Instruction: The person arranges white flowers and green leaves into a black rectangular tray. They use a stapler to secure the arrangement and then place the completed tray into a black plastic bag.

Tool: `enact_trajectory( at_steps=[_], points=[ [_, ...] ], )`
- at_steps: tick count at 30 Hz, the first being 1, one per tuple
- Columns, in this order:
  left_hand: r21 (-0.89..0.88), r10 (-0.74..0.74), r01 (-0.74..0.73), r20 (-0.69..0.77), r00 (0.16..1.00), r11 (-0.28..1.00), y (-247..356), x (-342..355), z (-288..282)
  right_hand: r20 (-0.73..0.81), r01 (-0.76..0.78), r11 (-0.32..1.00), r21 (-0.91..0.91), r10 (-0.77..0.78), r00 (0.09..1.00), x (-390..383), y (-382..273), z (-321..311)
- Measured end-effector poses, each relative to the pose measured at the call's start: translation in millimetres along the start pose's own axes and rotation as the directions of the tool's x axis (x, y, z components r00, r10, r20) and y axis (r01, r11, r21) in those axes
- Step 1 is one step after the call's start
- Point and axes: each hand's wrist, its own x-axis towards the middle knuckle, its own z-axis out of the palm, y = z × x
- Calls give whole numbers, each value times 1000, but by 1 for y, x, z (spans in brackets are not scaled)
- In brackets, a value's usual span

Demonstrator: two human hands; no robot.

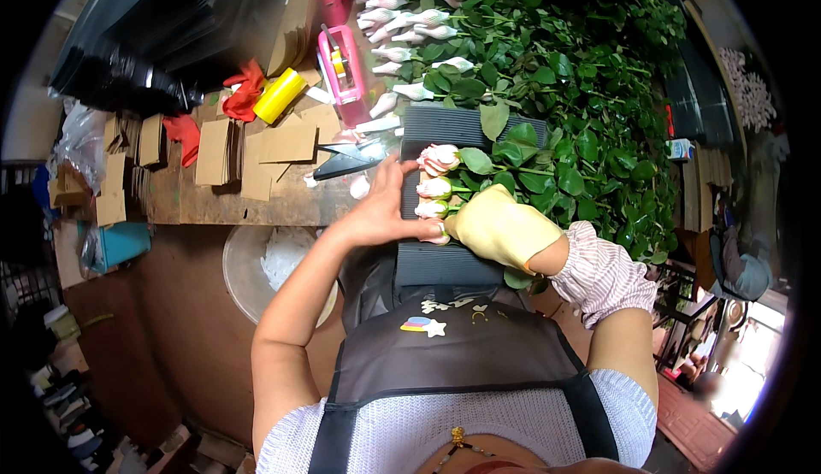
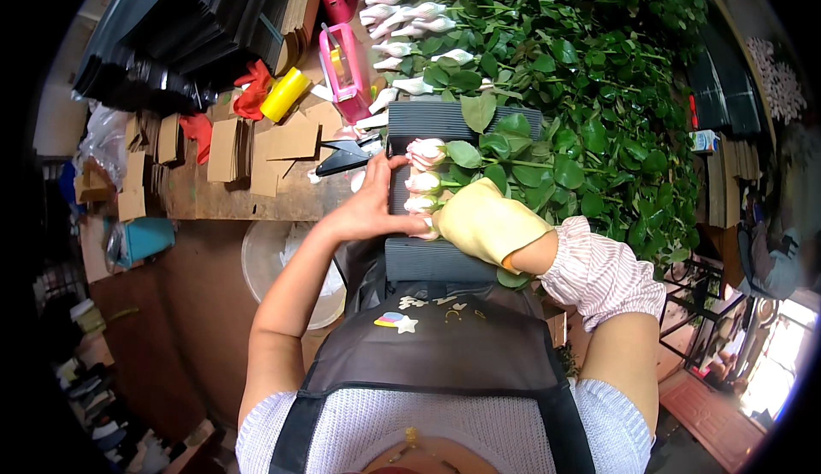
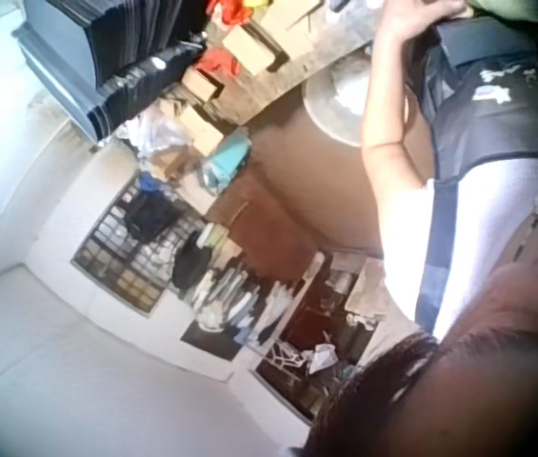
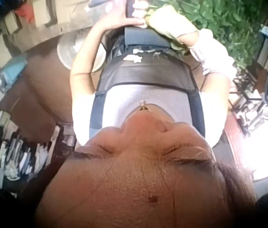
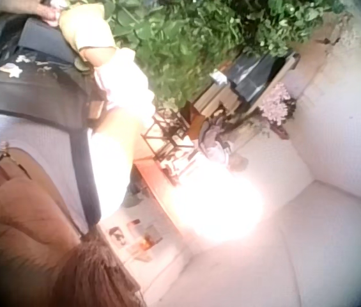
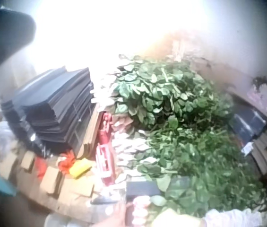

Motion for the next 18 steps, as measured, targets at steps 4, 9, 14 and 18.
enact_trajectory(
  at_steps=[4,9,14,18],
  points=[
    [-63,42,-45,-50,998,997,0,-2,16,-142,-28,997,75,38,989,-18,5,-5],
    [6,26,-26,-2,1000,1000,0,-2,20,-468,-117,968,223,211,858,-16,4,20],
    [-83,-43,45,26,999,996,4,2,15,-450,-30,990,139,91,888,-2,10,35],
    [-213,-11,-36,-217,976,976,-8,4,38,-436,-84,990,117,127,891,-12,7,26]
  ],
)
